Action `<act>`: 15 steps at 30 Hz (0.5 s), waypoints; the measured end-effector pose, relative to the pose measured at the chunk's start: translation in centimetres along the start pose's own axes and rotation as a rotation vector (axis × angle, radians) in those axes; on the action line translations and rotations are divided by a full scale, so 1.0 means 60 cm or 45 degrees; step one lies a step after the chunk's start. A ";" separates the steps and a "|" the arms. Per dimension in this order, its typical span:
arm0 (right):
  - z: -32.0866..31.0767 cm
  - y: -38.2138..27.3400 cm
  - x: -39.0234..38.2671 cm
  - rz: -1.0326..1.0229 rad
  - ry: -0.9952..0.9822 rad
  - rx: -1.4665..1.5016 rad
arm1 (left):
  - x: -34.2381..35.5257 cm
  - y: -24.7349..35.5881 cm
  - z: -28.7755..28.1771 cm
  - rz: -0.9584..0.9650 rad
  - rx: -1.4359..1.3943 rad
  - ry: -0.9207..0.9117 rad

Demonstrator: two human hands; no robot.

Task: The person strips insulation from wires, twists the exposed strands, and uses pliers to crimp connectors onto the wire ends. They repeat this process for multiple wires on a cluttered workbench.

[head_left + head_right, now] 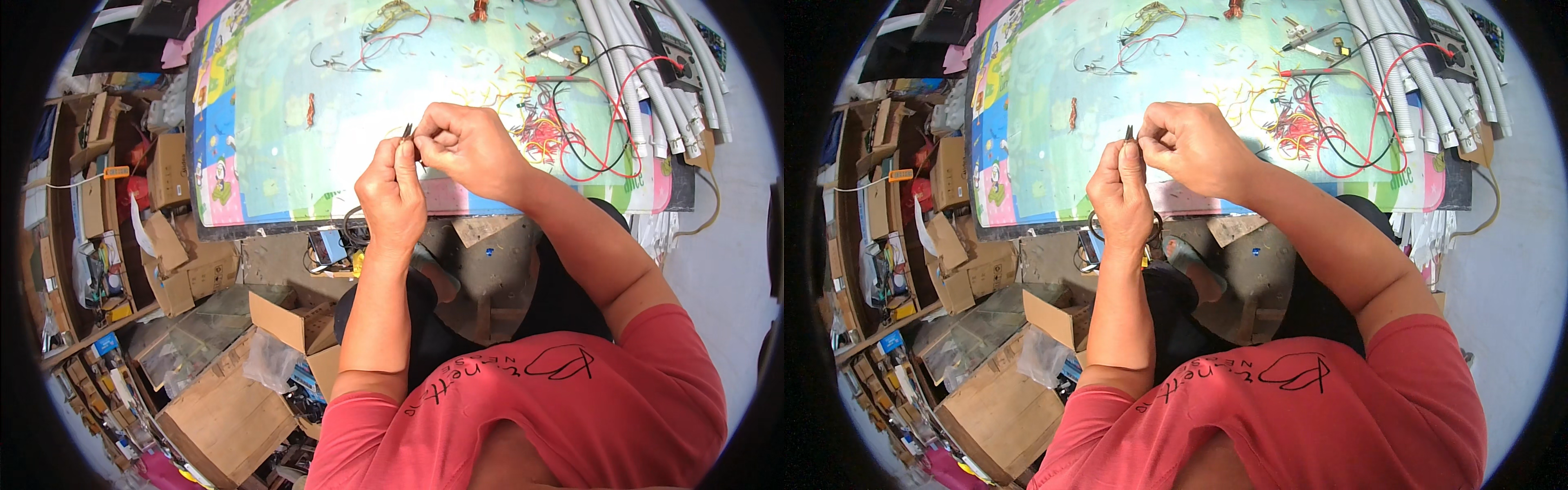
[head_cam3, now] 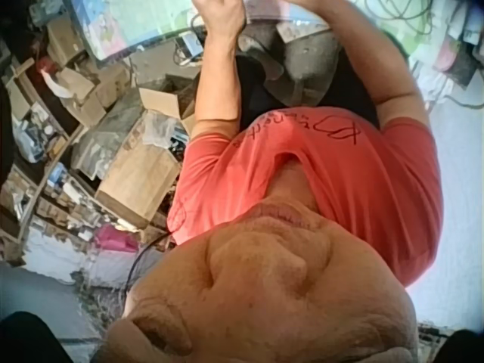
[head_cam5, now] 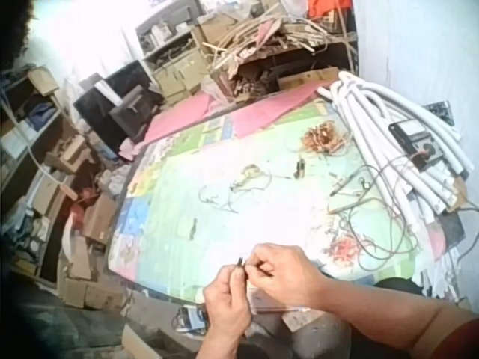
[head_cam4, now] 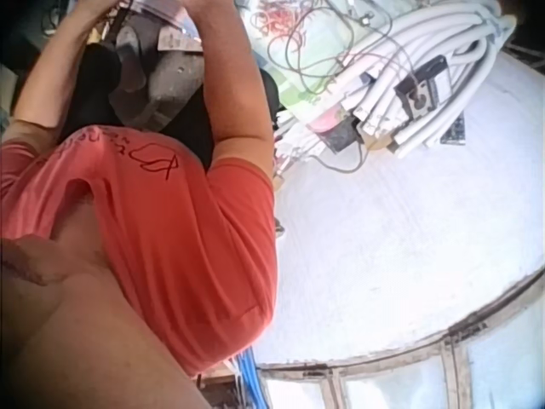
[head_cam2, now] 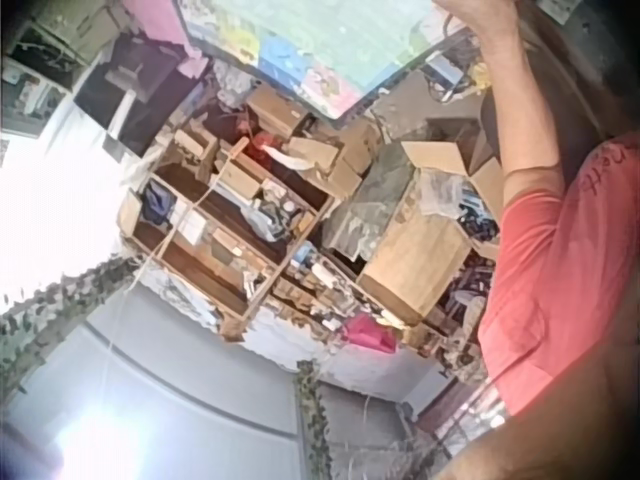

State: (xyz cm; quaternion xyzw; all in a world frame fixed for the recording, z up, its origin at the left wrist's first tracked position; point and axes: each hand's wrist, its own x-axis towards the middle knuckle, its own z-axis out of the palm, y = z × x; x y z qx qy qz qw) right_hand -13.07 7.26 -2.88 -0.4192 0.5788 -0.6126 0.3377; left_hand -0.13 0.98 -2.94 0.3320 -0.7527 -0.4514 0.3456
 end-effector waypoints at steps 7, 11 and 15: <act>0.000 -0.001 -0.002 0.103 0.015 0.182 | 0.000 0.007 0.003 0.080 0.079 0.022; 0.009 0.001 -0.005 0.090 0.083 0.251 | 0.001 0.007 0.005 0.172 0.163 0.045; 0.024 -0.001 -0.007 0.052 0.195 0.287 | -0.001 0.004 0.002 0.156 0.179 0.064</act>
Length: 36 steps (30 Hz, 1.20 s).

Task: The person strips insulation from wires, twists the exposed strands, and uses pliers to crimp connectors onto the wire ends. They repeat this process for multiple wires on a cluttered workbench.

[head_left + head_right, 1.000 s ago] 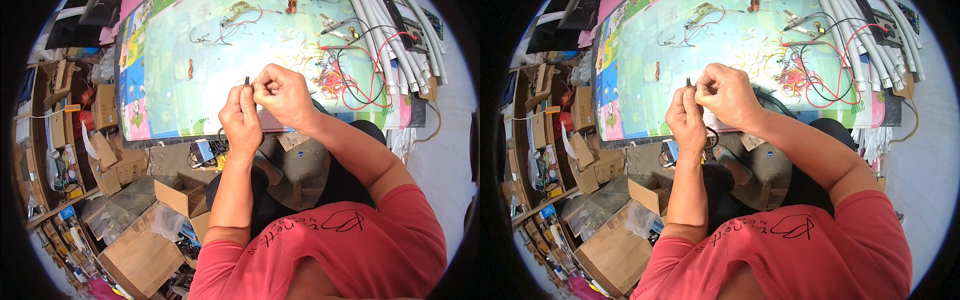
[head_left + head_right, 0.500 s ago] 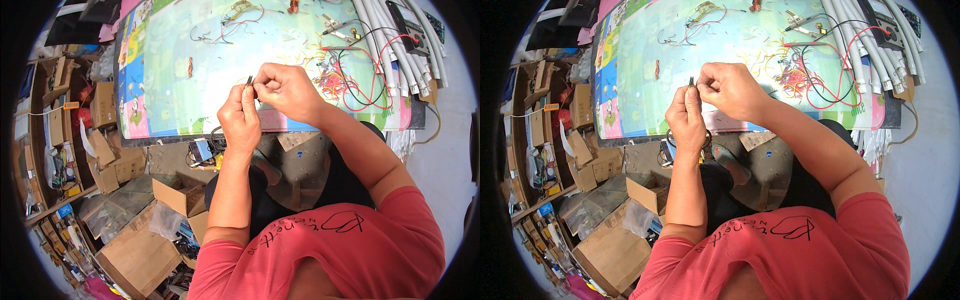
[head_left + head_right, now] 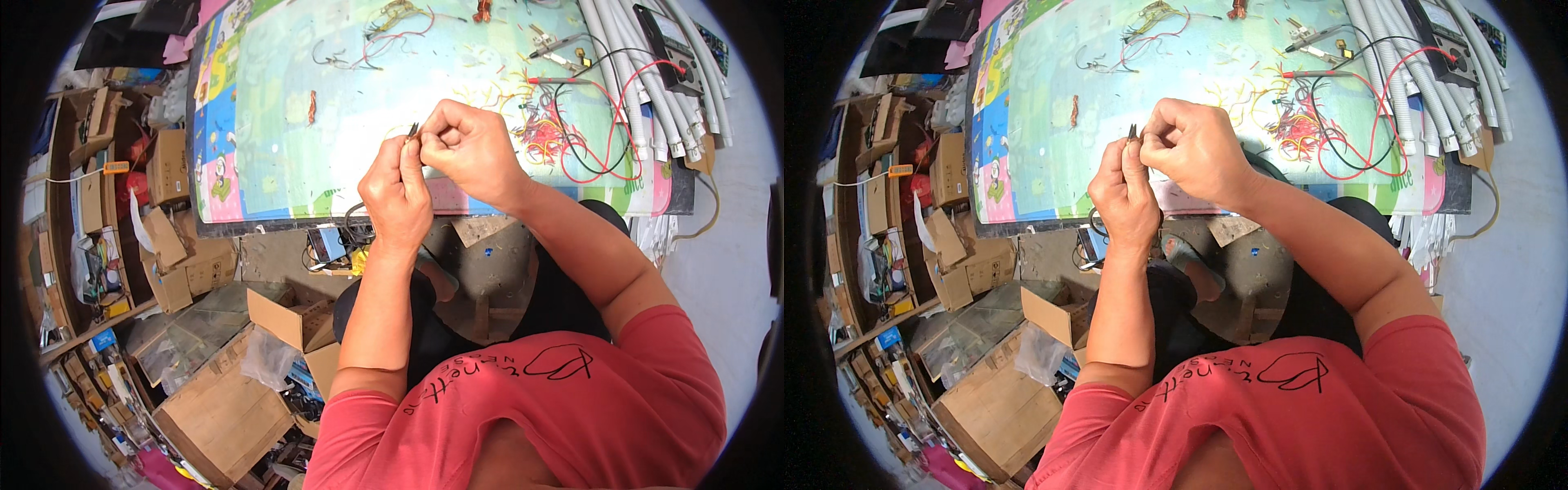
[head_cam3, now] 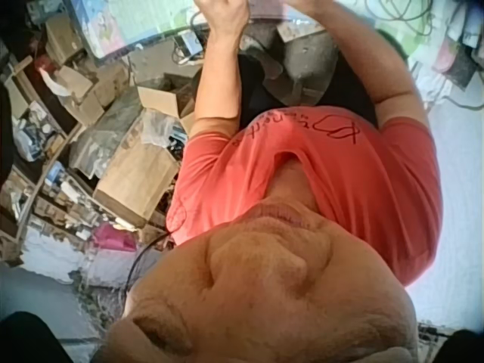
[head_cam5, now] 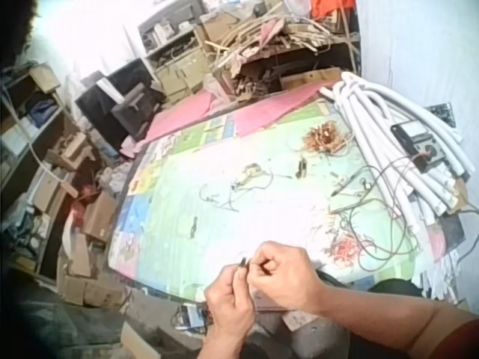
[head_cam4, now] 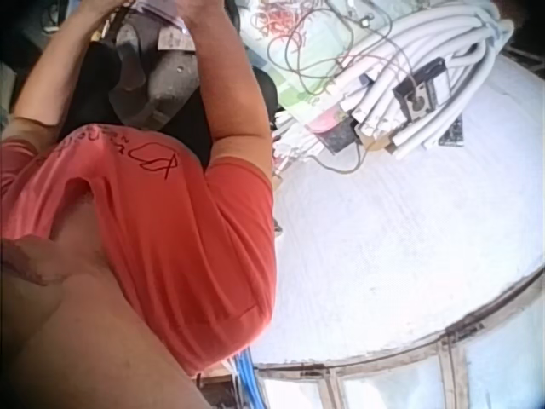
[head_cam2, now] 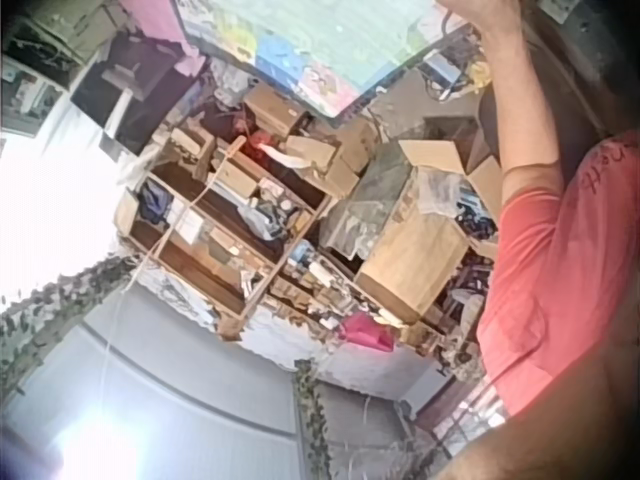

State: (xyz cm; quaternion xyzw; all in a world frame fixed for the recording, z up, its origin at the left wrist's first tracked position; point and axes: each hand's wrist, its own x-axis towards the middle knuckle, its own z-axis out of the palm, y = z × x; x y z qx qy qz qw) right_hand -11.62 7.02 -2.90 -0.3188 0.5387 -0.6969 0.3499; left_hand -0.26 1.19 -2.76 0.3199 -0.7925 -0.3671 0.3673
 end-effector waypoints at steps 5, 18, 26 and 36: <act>-0.006 0.013 -0.009 0.188 -0.123 -0.057 | 0.008 0.017 -0.001 -0.141 -0.265 0.023; -0.027 -0.015 0.020 -0.220 -0.397 -0.765 | 0.011 -0.005 -0.032 -0.388 -0.311 -0.255; -0.038 -0.006 0.026 0.031 -0.584 -0.585 | 0.009 -0.002 -0.028 -0.192 -0.030 -0.308; -0.027 0.007 0.023 0.129 -0.486 -0.565 | 0.004 -0.007 -0.036 -0.106 0.034 -0.354</act>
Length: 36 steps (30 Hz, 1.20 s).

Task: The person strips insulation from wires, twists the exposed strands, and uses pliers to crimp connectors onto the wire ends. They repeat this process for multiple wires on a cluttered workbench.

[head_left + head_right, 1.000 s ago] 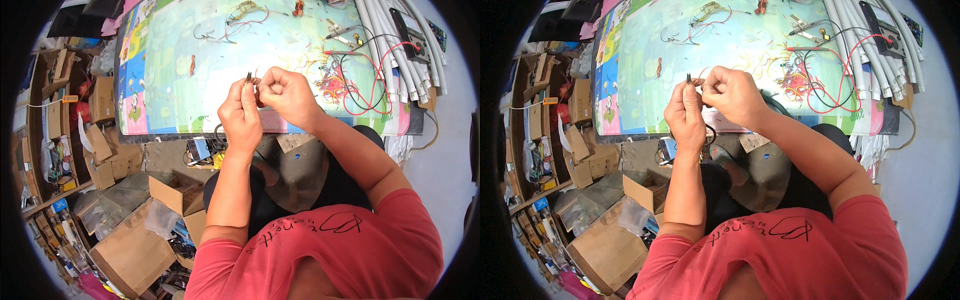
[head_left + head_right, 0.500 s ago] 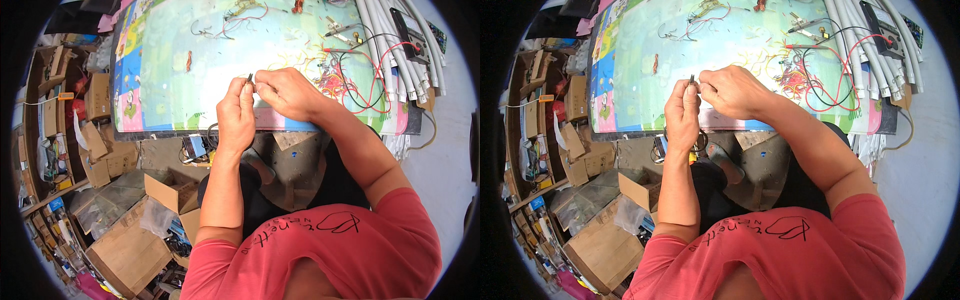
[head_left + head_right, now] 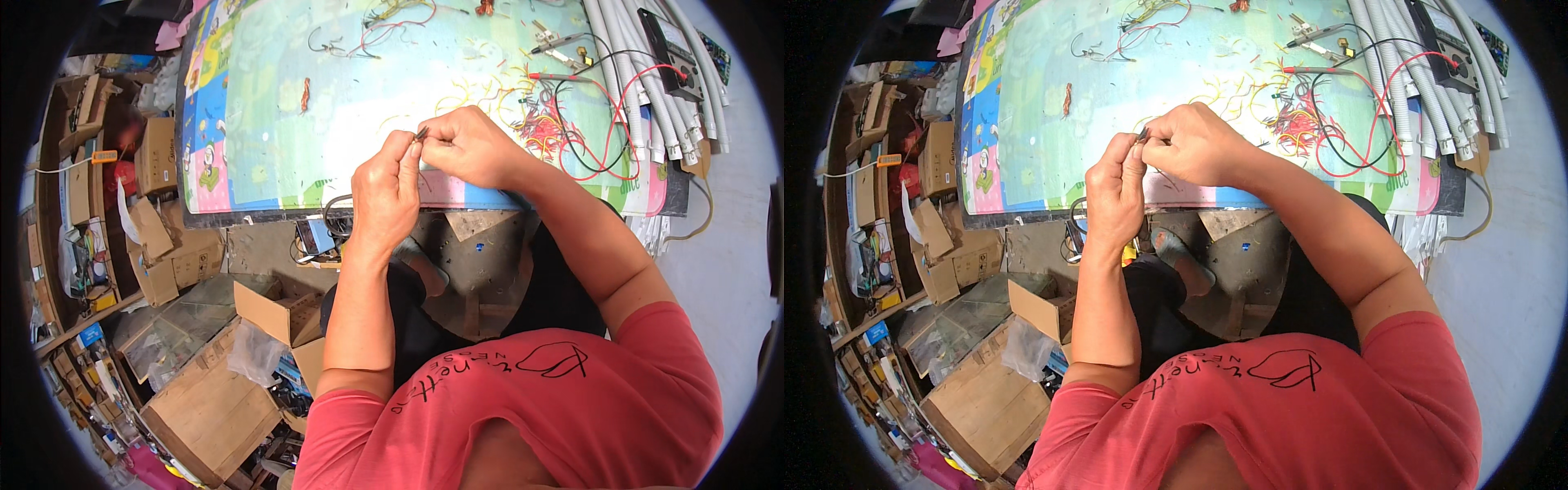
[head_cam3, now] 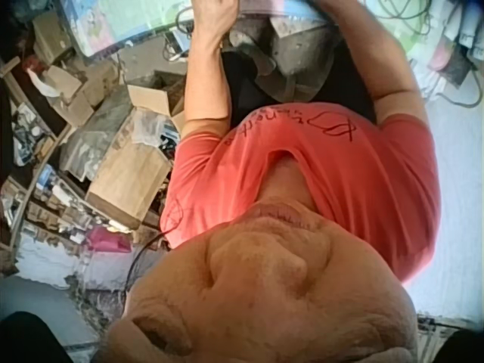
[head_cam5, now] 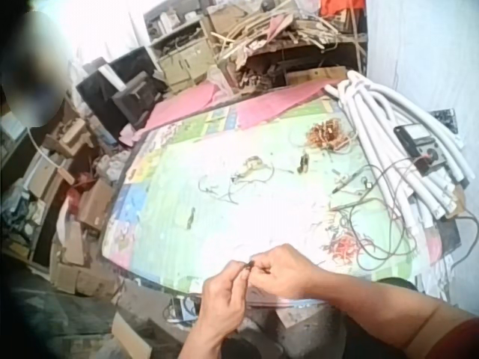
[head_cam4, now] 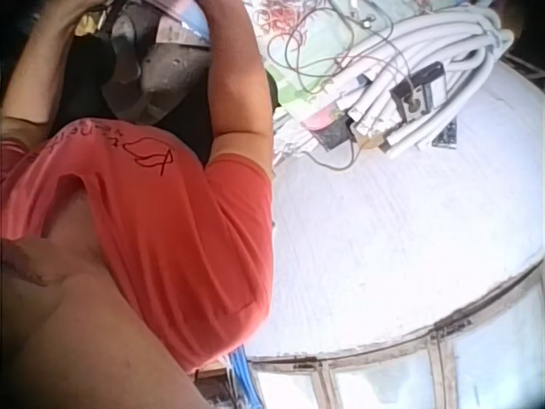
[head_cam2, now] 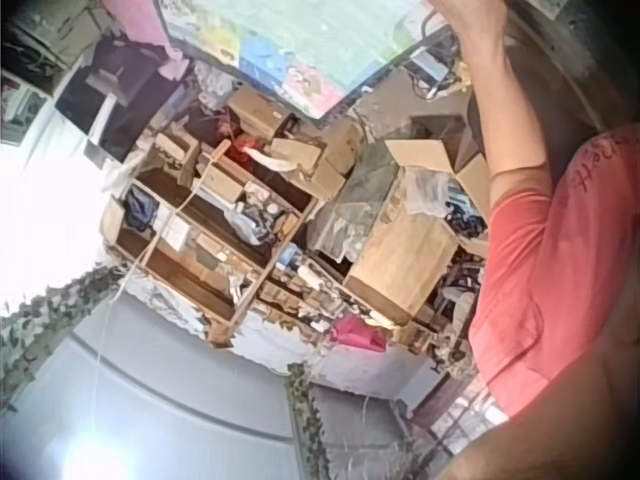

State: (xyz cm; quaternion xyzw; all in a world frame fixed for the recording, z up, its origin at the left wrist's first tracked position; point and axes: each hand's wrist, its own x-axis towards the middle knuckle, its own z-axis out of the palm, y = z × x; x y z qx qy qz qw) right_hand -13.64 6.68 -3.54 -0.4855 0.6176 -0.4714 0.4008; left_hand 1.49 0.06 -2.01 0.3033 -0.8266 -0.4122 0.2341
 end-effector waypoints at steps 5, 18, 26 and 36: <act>0.023 -0.002 -0.004 -0.080 0.151 0.096 | -0.003 -0.006 0.002 0.016 -0.103 0.075; 0.028 0.020 0.003 0.048 0.126 0.394 | -0.001 -0.006 -0.028 -0.237 -0.661 0.151; 0.036 -0.015 0.003 -0.238 0.246 0.150 | -0.002 -0.014 -0.023 -0.282 -0.660 0.071; 0.032 -0.011 0.003 -0.352 0.394 0.120 | 0.002 -0.006 -0.002 -0.215 -0.294 0.125</act>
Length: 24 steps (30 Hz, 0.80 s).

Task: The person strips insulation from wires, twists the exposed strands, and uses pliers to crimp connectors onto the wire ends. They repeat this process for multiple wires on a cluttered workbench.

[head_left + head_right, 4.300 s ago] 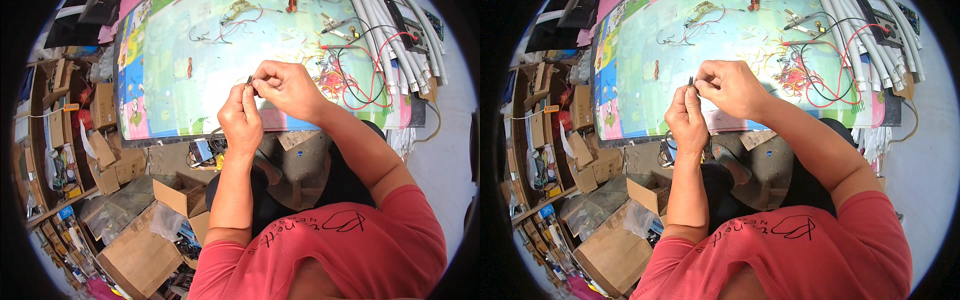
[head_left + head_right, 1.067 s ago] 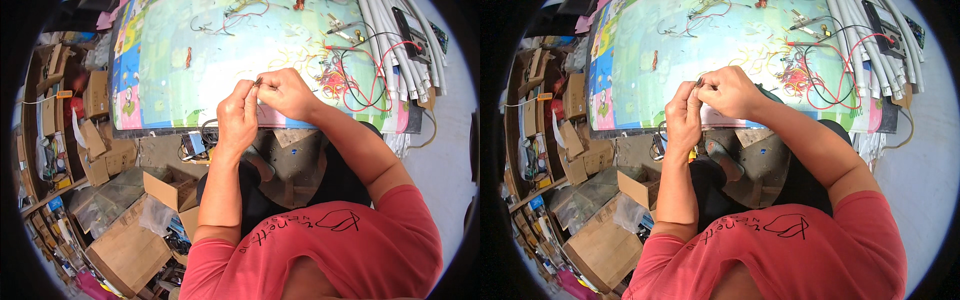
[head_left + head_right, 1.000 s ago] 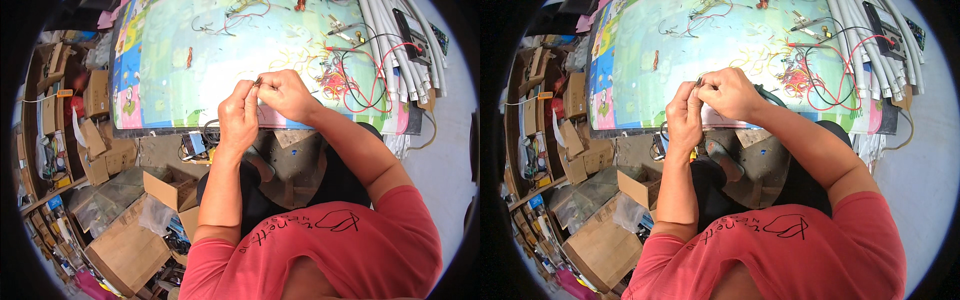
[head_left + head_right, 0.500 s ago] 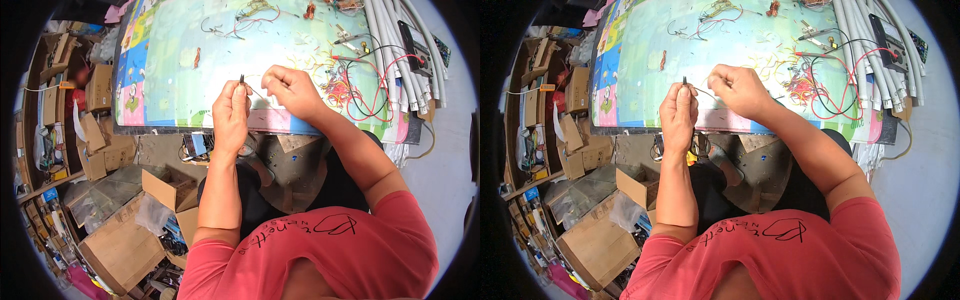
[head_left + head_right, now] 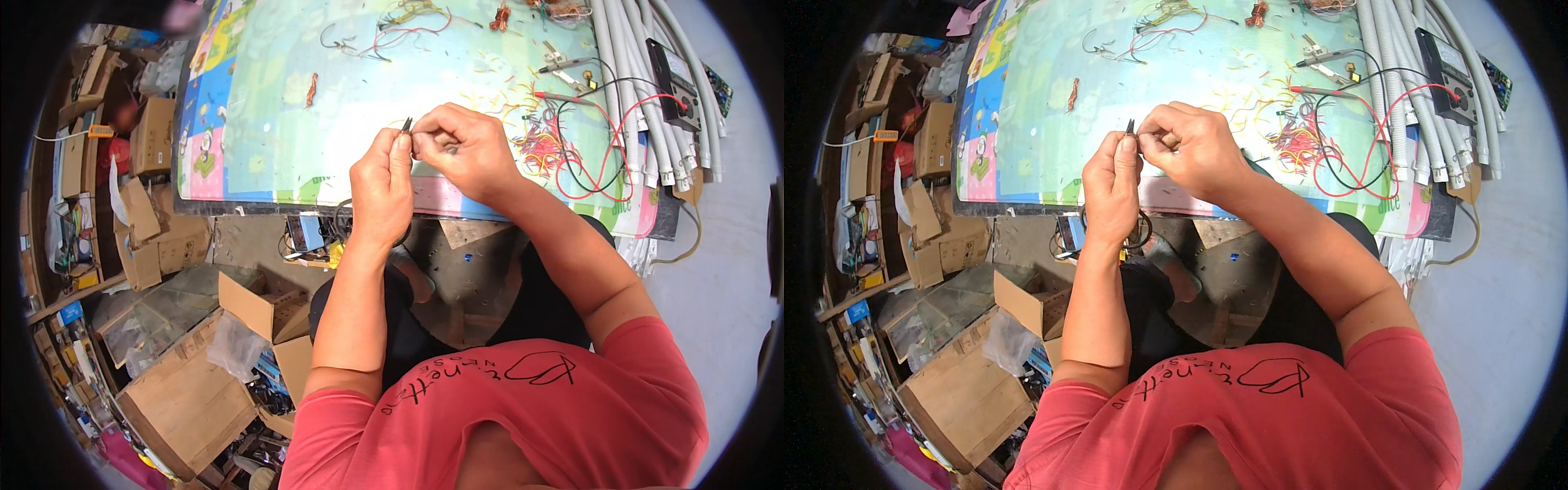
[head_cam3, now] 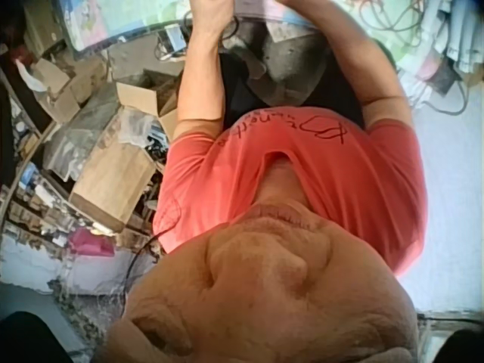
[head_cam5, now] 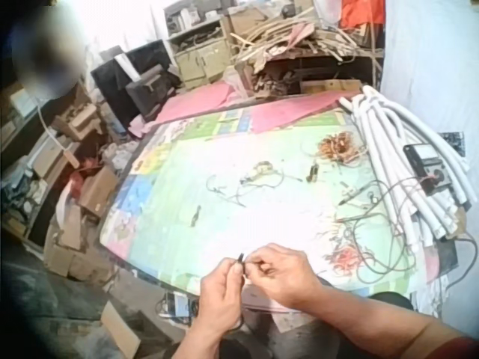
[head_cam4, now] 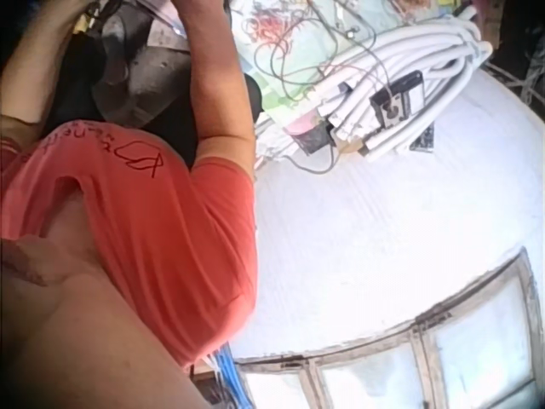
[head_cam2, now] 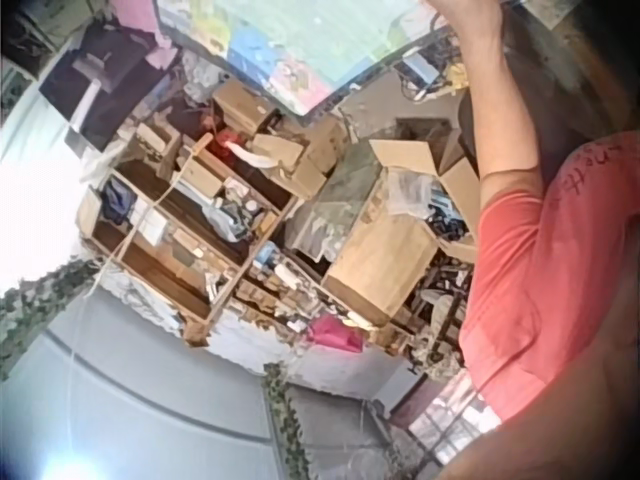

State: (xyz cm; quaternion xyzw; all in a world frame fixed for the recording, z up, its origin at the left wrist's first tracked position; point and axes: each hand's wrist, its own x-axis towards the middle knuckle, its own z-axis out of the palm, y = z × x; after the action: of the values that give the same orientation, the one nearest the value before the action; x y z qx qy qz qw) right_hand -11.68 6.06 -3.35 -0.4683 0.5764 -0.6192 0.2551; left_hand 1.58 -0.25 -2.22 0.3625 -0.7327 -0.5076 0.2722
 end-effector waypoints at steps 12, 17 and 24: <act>-0.054 0.027 0.001 0.556 -0.225 0.105 | 0.005 -0.031 0.000 -0.201 -0.225 -0.079; -0.131 0.079 -0.060 0.612 -0.612 -1.236 | 0.004 -0.054 -0.013 -0.146 -0.016 -0.026; -0.076 0.099 -0.142 0.324 -0.433 -1.700 | -0.001 -0.069 -0.031 -0.190 0.024 0.034</act>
State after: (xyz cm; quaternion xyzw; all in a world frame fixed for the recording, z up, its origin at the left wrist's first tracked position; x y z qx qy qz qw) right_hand -13.33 14.29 -10.96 -0.5443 0.8358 -0.0161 0.0701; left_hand 4.10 -2.12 -5.47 0.4254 -0.7048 -0.5147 0.2397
